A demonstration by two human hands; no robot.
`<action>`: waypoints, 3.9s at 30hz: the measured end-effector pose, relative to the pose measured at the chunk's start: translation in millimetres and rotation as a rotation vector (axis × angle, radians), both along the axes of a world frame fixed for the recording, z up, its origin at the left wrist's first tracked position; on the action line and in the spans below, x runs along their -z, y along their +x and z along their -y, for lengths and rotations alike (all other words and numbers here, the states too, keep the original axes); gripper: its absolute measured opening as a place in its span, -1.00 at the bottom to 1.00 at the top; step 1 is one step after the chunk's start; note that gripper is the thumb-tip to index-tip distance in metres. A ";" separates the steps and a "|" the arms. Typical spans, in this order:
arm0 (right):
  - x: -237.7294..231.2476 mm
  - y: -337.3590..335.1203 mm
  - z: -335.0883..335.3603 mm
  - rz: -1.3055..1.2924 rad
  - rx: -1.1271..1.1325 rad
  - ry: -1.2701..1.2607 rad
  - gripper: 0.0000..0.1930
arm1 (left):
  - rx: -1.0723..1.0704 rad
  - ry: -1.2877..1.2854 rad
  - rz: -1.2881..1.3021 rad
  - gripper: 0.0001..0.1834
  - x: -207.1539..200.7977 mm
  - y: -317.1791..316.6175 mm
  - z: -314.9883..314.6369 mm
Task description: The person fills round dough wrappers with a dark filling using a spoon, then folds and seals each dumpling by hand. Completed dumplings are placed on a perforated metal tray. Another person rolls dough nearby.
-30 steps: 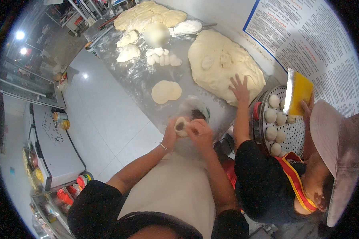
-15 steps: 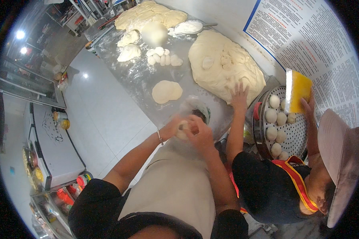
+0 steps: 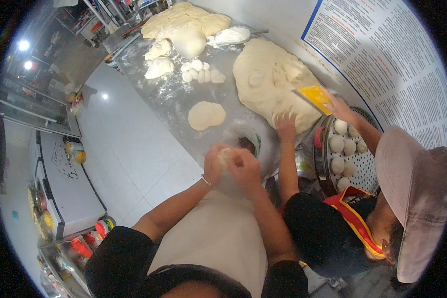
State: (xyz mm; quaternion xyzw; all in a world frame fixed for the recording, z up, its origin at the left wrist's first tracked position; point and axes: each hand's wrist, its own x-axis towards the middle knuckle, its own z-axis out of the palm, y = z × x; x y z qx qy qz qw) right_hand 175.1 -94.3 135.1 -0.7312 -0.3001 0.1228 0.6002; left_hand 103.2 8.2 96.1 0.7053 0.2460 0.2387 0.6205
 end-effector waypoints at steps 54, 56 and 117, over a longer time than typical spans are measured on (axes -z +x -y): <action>63.8 19.9 29.5 0.278 -0.061 -0.518 -0.88 | 0.281 -1.497 -0.149 -0.47 75.5 -69.2 -81.4; 73.3 28.6 16.4 0.343 -0.062 -0.558 -0.88 | 0.237 -1.467 -0.130 -0.46 78.3 -72.5 -88.6; -4.9 43.7 36.1 0.422 -0.040 -0.127 -0.82 | 0.105 -1.444 0.061 -0.60 20.6 31.4 -20.2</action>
